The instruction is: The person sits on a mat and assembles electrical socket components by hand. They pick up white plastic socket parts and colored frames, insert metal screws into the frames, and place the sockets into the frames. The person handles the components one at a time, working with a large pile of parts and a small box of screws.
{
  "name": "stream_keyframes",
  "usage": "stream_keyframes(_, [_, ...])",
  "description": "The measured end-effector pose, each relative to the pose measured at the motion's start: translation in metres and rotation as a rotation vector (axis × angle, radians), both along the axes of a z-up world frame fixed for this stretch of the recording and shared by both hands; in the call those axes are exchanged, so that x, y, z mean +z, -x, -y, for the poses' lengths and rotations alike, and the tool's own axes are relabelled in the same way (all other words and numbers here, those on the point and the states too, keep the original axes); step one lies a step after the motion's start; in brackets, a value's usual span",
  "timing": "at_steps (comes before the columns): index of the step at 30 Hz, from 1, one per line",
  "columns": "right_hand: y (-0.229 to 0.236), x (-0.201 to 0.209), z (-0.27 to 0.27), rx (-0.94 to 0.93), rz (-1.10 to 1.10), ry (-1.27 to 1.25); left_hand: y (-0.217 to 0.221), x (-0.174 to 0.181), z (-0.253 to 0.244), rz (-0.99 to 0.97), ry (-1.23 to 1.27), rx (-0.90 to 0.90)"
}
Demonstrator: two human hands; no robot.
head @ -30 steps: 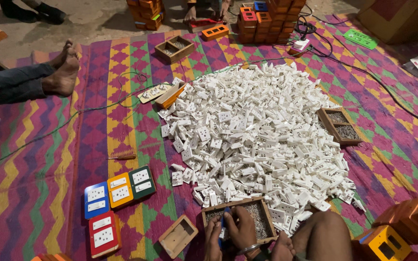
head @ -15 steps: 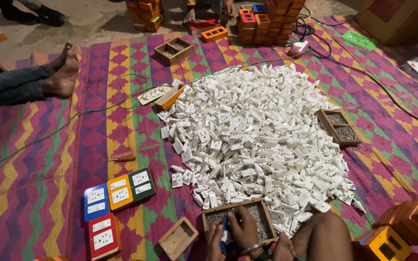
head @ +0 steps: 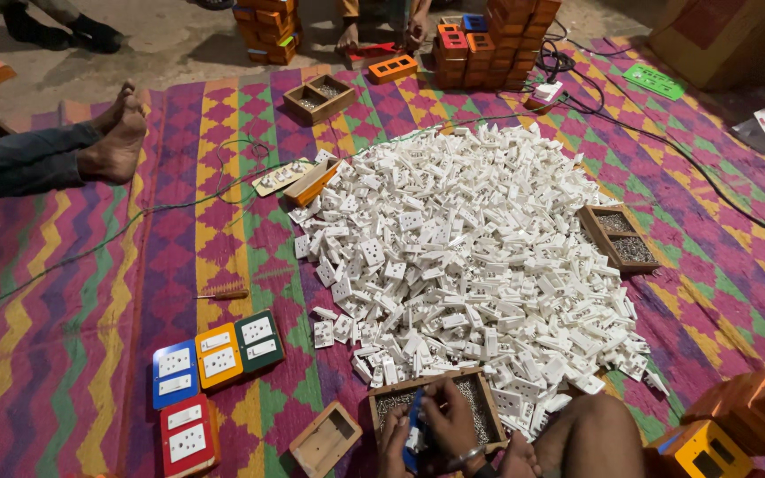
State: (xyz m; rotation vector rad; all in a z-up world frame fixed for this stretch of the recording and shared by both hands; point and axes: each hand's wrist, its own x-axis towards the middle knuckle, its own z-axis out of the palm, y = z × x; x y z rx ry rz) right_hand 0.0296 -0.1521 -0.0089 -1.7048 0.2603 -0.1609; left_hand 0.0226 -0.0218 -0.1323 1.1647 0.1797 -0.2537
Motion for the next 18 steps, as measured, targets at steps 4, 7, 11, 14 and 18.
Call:
stream_keyframes(4, [-0.001, -0.004, 0.0, 0.04, 0.023, 0.053, -0.002, 0.0, -0.004, 0.039, 0.02, -0.01])
stream_keyframes(7, [0.0, -0.007, 0.003, -0.076, -0.023, 0.068, 0.003, 0.005, 0.0, -0.002, 0.052, -0.001])
stream_keyframes(11, [-0.002, -0.009, 0.004, 0.006, -0.002, 0.026, 0.001, 0.018, -0.001, 0.034, 0.019, -0.002])
stream_keyframes(14, [0.001, -0.011, 0.004, -0.028, 0.008, 0.058, 0.006, 0.021, -0.005, -0.02, -0.071, -0.07])
stream_keyframes(18, [-0.002, -0.011, 0.006, -0.026, 0.008, 0.028, 0.0, 0.014, -0.003, 0.044, -0.106, -0.1])
